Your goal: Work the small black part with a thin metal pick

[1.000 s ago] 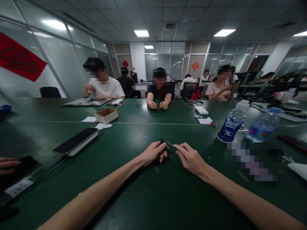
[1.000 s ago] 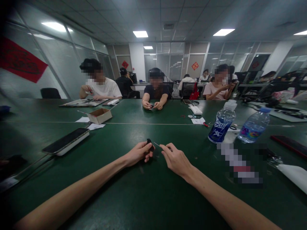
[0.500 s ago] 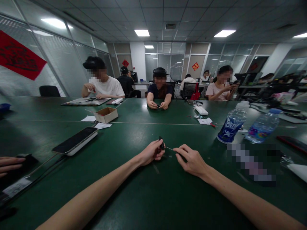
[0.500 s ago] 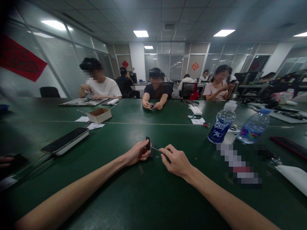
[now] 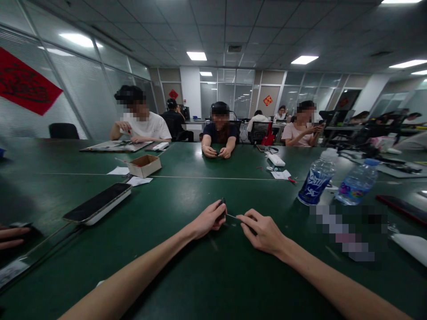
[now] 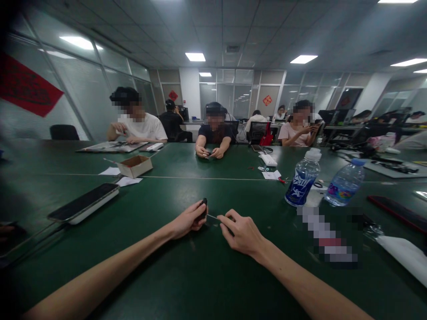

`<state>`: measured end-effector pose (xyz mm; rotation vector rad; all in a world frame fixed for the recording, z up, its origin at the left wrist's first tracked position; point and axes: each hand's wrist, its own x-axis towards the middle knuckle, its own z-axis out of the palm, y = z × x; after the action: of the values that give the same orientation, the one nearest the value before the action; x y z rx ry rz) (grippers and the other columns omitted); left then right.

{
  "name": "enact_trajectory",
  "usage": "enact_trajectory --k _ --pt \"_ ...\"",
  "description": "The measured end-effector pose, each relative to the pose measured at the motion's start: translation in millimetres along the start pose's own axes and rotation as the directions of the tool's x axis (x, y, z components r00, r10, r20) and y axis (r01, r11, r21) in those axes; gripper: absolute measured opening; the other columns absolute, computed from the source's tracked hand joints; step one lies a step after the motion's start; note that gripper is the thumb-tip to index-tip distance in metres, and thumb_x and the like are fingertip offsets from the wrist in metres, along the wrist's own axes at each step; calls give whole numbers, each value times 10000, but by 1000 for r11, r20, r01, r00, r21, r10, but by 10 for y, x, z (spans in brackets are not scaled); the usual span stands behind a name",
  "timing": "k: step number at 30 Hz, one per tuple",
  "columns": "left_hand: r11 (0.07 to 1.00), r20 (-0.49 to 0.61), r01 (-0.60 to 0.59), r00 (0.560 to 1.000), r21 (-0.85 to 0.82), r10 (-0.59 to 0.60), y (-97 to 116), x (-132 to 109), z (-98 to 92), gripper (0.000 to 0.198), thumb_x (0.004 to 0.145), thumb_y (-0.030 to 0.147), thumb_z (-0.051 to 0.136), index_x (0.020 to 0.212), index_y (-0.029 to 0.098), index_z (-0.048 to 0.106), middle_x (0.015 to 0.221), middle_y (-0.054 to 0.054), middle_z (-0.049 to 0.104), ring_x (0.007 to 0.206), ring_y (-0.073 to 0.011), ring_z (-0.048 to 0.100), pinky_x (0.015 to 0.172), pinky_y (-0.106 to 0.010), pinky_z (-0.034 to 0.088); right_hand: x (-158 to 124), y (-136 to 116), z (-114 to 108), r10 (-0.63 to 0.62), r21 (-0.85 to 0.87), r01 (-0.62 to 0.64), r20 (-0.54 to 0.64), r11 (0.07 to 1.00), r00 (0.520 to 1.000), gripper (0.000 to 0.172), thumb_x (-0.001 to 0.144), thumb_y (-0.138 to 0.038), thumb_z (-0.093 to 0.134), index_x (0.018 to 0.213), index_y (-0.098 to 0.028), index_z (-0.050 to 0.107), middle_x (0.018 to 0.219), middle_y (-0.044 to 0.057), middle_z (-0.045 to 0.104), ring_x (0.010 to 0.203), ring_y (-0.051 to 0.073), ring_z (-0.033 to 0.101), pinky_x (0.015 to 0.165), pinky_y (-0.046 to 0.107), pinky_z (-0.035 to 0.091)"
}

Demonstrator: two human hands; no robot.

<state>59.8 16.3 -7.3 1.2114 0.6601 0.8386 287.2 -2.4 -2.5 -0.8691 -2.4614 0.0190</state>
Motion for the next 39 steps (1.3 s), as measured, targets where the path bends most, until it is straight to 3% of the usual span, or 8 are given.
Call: enact_trajectory --k 6,14,20,24,27,31,35,39 --pt "996 -20 -20 1000 84 22 20 -14 17 350 883 528 400 907 180 429 625 42 391 478 -62 251 424 -152 181 5 -15 -3 0 33 0 -7 999 1000 289 936 -220 444 1213 -177 516 1021 84 542 656 108 545 516 214 470" --pt "999 -43 -9 999 46 11 16 1 11 368 877 556 384 915 192 415 649 42 386 489 -63 252 436 -158 189 9 -42 15 56 83 -52 -36 995 998 266 945 -221 420 1195 -189 506 1031 85 531 679 133 556 534 244 493" --pt "999 -45 8 999 48 -6 4 5 4 376 863 562 402 897 188 416 630 49 364 479 -65 235 431 -167 181 30 60 66 221 117 -201 -196 973 955 203 949 -227 396 1104 -185 520 973 77 546 771 173 569 627 287 496" --pt "992 -8 35 999 118 -35 71 -48 42 273 855 437 473 951 187 424 666 39 391 504 -72 293 459 -182 216 14 68 75 249 119 -229 -188 966 950 149 928 -284 455 1010 -176 516 878 50 552 705 158 552 617 281 467" --pt "928 5 -2 1000 372 1 128 -95 94 196 814 289 495 979 191 453 728 15 450 588 -109 391 522 -211 293 5 29 55 230 123 -211 -164 970 959 174 899 -309 508 1004 -172 498 792 19 541 626 136 522 571 258 436" --pt "758 55 -111 994 642 99 139 -132 176 217 762 211 499 979 208 490 798 -14 526 712 -174 466 632 -262 330 10 -26 8 115 157 -101 -81 982 990 354 872 -298 555 1184 -181 437 914 40 571 691 139 543 601 248 443" --pt "702 129 -160 987 694 97 118 -138 231 273 765 206 492 1037 231 479 740 -9 518 684 -195 468 627 -276 303 15 -32 -13 10 162 -7 -17 987 1000 296 889 -269 542 1162 -181 470 951 47 576 753 145 548 645 249 444" --pt "774 74 -123 992 622 99 102 -123 225 254 770 205 474 1022 220 454 688 17 463 639 -164 419 575 -247 288 21 -6 9 10 140 -8 -14 990 1000 151 912 -278 514 1003 -159 528 867 37 574 694 129 532 601 233 423"
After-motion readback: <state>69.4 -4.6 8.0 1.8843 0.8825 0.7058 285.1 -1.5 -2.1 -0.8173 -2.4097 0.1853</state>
